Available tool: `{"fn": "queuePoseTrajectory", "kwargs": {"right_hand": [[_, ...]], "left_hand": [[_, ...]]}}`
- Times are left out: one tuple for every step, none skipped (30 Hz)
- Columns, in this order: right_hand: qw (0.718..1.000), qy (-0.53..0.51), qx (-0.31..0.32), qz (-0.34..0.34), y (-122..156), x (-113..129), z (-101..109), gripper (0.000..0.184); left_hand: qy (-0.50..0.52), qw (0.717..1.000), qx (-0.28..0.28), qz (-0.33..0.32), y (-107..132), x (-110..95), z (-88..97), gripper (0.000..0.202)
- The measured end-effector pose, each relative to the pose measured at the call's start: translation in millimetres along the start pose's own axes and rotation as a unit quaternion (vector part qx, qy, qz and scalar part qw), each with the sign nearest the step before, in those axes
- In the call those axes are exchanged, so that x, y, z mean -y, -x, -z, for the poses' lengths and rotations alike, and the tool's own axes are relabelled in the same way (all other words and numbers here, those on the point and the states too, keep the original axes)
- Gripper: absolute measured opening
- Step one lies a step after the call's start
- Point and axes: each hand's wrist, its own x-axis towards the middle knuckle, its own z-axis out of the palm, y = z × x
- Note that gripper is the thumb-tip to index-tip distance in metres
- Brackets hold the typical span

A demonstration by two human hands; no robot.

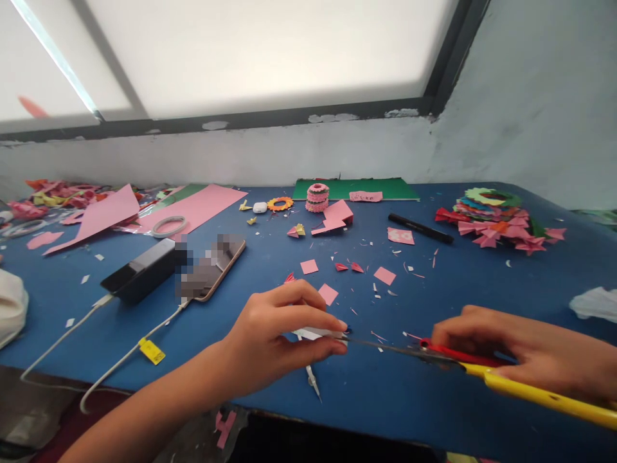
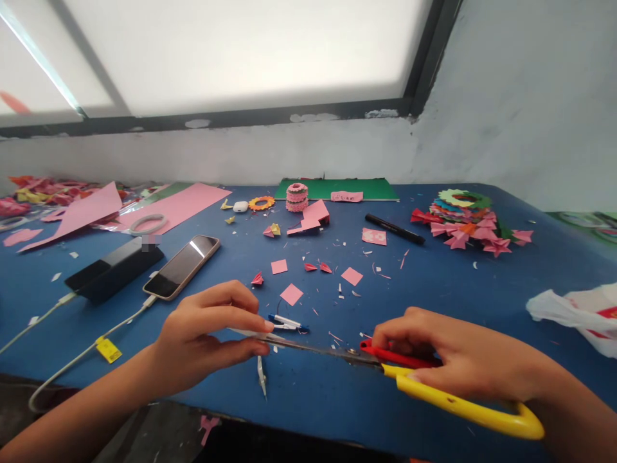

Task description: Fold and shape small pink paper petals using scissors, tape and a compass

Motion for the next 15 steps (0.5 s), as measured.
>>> {"fn": "queuePoseTrajectory", "kwargs": {"right_hand": [[1.0,-0.002,0.0,0.001,-0.6,0.4,-0.1,0.04],[1.0,-0.001,0.0,0.001,-1.0,0.6,-0.3,0.04],[1.0,0.0,-0.001,0.001,-1.3,0.7,-0.4,0.039],[1.0,0.003,-0.003,0.001,-1.4,0.8,-0.6,0.038],[1.0,0.006,-0.003,0.002,-1.4,0.8,-0.8,0.037],[1.0,0.009,-0.002,0.0,-1.4,0.9,-0.9,0.037],[1.0,0.01,0.002,-0.001,-1.2,1.1,-1.1,0.037],[1.0,0.011,0.003,-0.003,-1.0,1.3,-1.2,0.038],[1.0,0.011,0.006,-0.005,-0.8,1.7,-1.3,0.039],[1.0,0.011,0.007,-0.006,-0.6,2.0,-1.4,0.04],[1.0,0.01,0.007,-0.007,-0.6,2.4,-1.4,0.041],[1.0,0.01,0.006,-0.007,-0.6,2.8,-1.5,0.042],[1.0,0.009,0.006,-0.005,-0.8,3.1,-1.5,0.042],[1.0,0.009,0.006,-0.004,-1.1,3.4,-1.6,0.042],[1.0,0.009,0.008,-0.003,-1.4,3.5,-1.6,0.042]], "left_hand": [[-0.001,1.0,0.001,0.001,-0.1,-0.3,-0.6,0.008],[0.0,1.0,0.003,0.001,-0.2,-0.6,-1.0,0.008],[0.002,1.0,0.003,0.0,-0.1,-1.0,-1.2,0.009],[0.004,1.0,0.005,-0.001,0.2,-1.3,-1.4,0.009],[0.004,1.0,0.006,-0.003,0.7,-1.5,-1.4,0.009],[0.004,1.0,0.006,-0.005,1.2,-1.6,-1.4,0.01],[0.004,1.0,0.004,-0.007,1.8,-1.6,-1.3,0.011],[0.003,1.0,0.004,-0.008,2.3,-1.5,-1.3,0.011],[0.001,1.0,0.004,-0.009,2.6,-1.3,-1.3,0.011],[0.0,1.0,0.004,-0.009,2.8,-1.1,-1.4,0.011],[-0.003,1.0,0.004,-0.009,2.8,-0.8,-1.5,0.011],[-0.007,1.0,0.005,-0.008,2.6,-0.6,-1.7,0.011],[-0.011,1.0,0.005,-0.008,2.4,-0.4,-1.8,0.011],[-0.016,1.0,0.005,-0.009,2.1,-0.2,-2.0,0.011],[-0.021,1.0,0.004,-0.01,1.8,-0.1,-2.2,0.01]]}}
